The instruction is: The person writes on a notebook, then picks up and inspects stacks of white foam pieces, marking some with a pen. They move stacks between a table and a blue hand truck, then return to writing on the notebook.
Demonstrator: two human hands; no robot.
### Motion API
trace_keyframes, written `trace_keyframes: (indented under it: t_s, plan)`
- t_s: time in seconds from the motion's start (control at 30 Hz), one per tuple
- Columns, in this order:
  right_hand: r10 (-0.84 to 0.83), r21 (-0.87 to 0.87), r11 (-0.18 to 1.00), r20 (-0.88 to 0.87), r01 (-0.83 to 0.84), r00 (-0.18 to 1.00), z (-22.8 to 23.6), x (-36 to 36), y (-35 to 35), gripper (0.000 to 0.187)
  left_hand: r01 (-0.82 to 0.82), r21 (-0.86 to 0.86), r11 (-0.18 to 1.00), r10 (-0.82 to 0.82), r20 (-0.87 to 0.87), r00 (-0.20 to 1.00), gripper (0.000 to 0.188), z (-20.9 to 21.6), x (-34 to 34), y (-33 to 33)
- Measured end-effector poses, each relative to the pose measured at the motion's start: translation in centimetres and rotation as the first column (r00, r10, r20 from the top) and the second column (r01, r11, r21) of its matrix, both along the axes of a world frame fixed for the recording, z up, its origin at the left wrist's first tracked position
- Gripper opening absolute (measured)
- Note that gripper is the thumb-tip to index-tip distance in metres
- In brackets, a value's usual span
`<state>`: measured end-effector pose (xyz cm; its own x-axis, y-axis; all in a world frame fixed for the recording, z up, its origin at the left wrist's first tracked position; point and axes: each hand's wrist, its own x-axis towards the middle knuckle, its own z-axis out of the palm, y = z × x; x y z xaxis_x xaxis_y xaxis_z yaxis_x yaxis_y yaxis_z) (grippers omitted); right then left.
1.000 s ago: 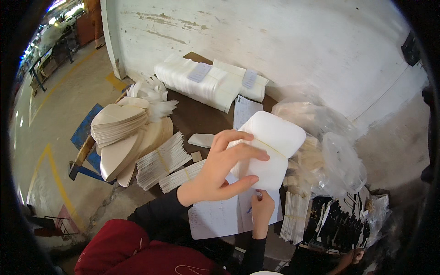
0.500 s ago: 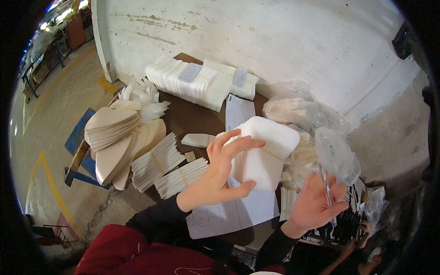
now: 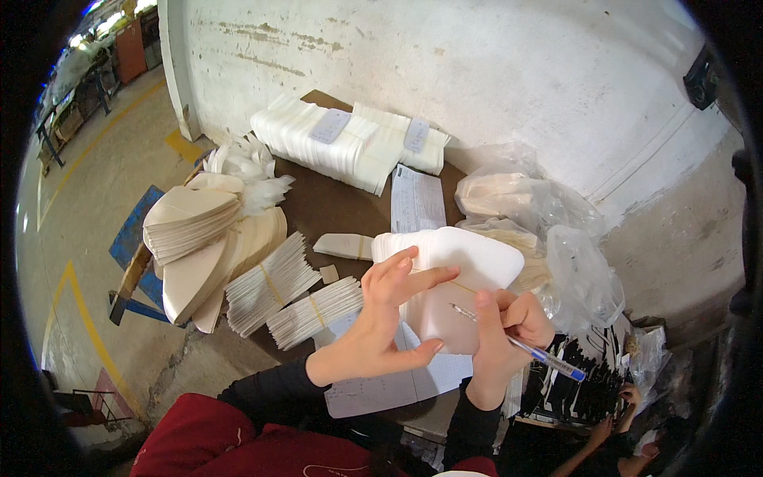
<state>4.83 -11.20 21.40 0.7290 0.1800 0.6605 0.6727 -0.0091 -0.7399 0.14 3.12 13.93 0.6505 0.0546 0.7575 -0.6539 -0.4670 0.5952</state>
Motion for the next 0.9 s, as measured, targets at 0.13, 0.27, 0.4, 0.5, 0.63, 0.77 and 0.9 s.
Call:
trace_keyframes:
  t_s: [0.13,0.27,0.4,0.5,0.63,0.77,0.9]
  plan:
    - [-0.055,-0.08,0.995,0.028,0.058,0.998,-0.3,-0.3,0.0,0.043,0.011,0.035,0.999,-0.009,-0.031,0.999,0.112,0.2,-0.1,0.0]
    - [-0.112,-0.149,0.981,0.105,0.127,0.988,0.1,-0.5,0.6,0.044,-0.012,0.012,1.0,0.012,-0.023,1.0,0.11,0.2,-0.2,0.0]
    - [0.035,-0.167,0.986,0.172,-0.006,0.984,-0.3,0.3,-0.7,0.042,-0.014,-0.038,0.999,0.014,0.004,1.0,0.105,0.2,-0.1,-0.1]
    - [0.074,-0.141,0.988,0.132,-0.055,0.988,-0.4,0.5,-1.1,0.042,0.011,0.011,1.0,-0.011,-0.023,1.0,0.108,0.1,-0.1,0.1]
    - [0.002,-0.032,0.999,0.0,-0.002,1.0,-0.2,-0.3,-0.2,0.042,0.035,0.013,0.999,-0.035,-0.054,0.998,0.109,0.1,-0.3,0.1]
    - [-0.105,-0.056,0.993,-0.019,0.104,0.994,0.3,-0.7,1.0,0.042,0.045,0.004,0.999,-0.044,-0.069,0.997,0.109,-0.1,-0.3,0.1]
    - [-0.021,-0.173,0.984,0.137,0.045,0.99,-0.2,-0.1,-0.5,0.042,0.052,0.009,0.999,-0.051,-0.063,0.997,0.109,0.0,-0.3,0.1]
